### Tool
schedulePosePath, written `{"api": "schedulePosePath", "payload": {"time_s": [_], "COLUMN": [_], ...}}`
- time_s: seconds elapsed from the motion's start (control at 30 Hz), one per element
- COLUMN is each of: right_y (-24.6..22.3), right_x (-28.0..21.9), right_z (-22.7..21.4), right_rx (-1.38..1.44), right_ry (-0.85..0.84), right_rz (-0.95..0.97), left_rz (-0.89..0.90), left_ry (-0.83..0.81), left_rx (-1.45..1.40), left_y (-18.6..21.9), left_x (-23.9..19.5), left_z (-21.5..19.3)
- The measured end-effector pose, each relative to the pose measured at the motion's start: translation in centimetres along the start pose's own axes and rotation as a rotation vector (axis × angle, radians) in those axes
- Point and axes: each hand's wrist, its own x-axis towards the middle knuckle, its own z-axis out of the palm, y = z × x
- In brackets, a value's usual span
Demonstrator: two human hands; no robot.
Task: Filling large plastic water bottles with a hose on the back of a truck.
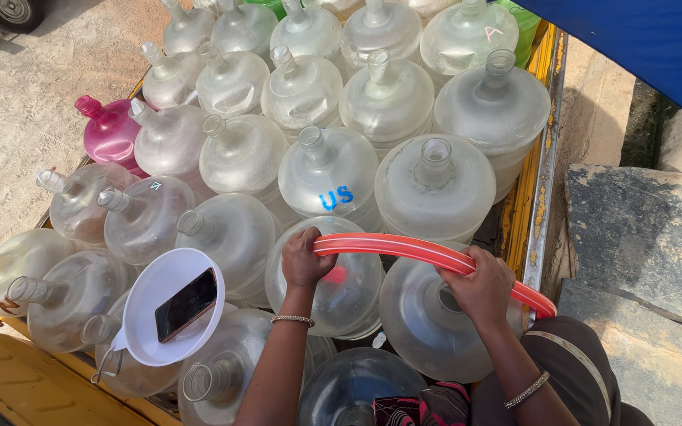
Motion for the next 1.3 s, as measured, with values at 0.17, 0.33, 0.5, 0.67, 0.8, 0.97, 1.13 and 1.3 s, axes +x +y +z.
{"api": "schedulePosePath", "payload": {"time_s": [0.17, 0.33, 0.5, 0.67, 0.8, 0.97, 1.13, 1.3], "right_y": [-0.03, -0.08, -0.27, 0.03, 0.15, 0.27, 0.18, 0.03], "right_x": [-0.01, 0.01, 0.06, 0.06, 0.01, 0.01, 0.03, 0.01], "right_z": [-0.05, -0.11, -0.25, 0.0, 0.14, 0.26, 0.2, 0.06], "right_rx": [0.007, 0.013, 0.018, 0.013, 0.016, 0.007, 0.01, 0.012], "right_ry": [0.004, 0.001, -0.013, -0.004, 0.005, 0.011, 0.023, 0.02], "right_rz": [-0.005, 0.006, 0.018, 0.008, 0.002, -0.006, -0.013, -0.007], "left_rz": [0.0, 0.019, 0.014, 0.01, 0.026, 0.011, 0.018, 0.026], "left_ry": [0.001, 0.014, 0.011, 0.009, 0.021, 0.011, 0.016, 0.026], "left_rx": [-0.004, -0.005, -0.009, -0.006, -0.007, -0.006, -0.007, -0.025], "left_y": [0.06, -0.08, -0.16, -0.18, -0.4, -0.32, -0.25, -0.16], "left_x": [0.0, 0.0, -0.01, -0.01, -0.09, -0.09, -0.01, -0.03], "left_z": [-0.04, 0.06, 0.11, 0.12, 0.29, 0.23, 0.15, 0.08]}}
